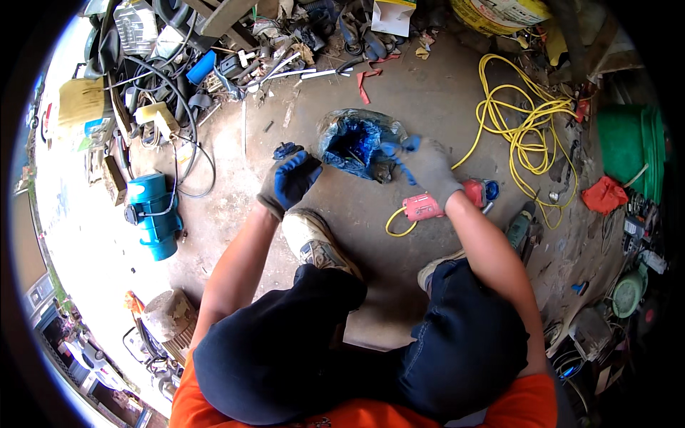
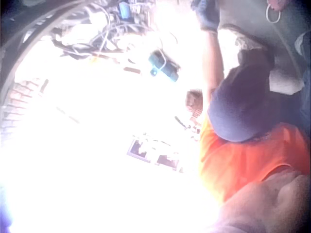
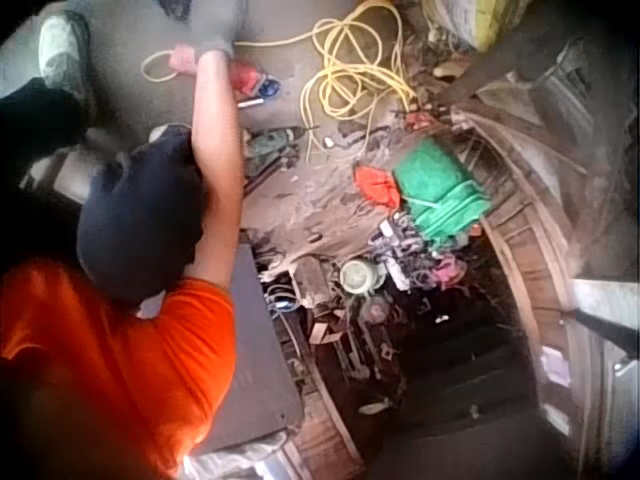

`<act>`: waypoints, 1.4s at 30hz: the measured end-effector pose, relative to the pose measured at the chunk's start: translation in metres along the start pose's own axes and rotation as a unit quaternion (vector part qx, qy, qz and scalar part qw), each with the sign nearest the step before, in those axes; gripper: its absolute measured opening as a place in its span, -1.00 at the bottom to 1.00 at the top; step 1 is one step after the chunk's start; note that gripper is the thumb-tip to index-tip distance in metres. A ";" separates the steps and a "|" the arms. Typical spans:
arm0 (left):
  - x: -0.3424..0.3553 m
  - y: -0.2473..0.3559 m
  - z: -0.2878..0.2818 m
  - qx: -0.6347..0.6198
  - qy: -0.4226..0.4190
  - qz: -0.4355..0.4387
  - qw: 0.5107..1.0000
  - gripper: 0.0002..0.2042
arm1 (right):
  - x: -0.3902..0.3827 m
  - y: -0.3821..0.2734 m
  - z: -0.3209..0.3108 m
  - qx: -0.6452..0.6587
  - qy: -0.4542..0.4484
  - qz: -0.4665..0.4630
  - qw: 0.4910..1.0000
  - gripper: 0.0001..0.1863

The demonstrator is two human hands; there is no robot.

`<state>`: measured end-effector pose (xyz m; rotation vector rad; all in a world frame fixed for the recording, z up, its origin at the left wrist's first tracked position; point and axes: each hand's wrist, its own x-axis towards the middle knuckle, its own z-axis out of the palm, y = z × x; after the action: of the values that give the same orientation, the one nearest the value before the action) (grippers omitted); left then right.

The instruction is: The person disassembles a red angle grinder, removes the side cover, and uses a drill to remove screws from the housing. They then reassemble the tool, tighten the screws, and plug the power cord into a socket.

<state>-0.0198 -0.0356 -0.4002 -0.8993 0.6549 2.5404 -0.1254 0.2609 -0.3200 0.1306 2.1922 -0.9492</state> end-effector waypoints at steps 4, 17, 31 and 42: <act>0.014 -0.005 -0.006 -0.009 -0.070 0.091 0.993 -0.93 | 0.023 0.032 0.014 0.127 -0.074 0.032 0.989 -0.63; -0.012 -0.012 0.087 0.403 -0.136 0.076 0.902 -0.58 | 0.000 0.023 -0.008 0.373 -0.277 -0.154 0.872 -0.60; -0.047 -0.011 0.073 0.366 -0.081 0.084 0.923 -0.48 | 0.017 -0.039 0.051 -0.420 -0.010 -0.304 0.855 -0.76; 0.021 -0.016 0.105 0.284 -0.167 0.051 0.943 -0.66 | 0.021 -0.004 0.014 -0.114 0.044 -0.173 0.977 -0.26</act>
<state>-0.0789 0.0376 -0.3468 -0.2340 1.2489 2.2967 -0.1340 0.2451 -0.3375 -0.3350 2.4362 -0.8785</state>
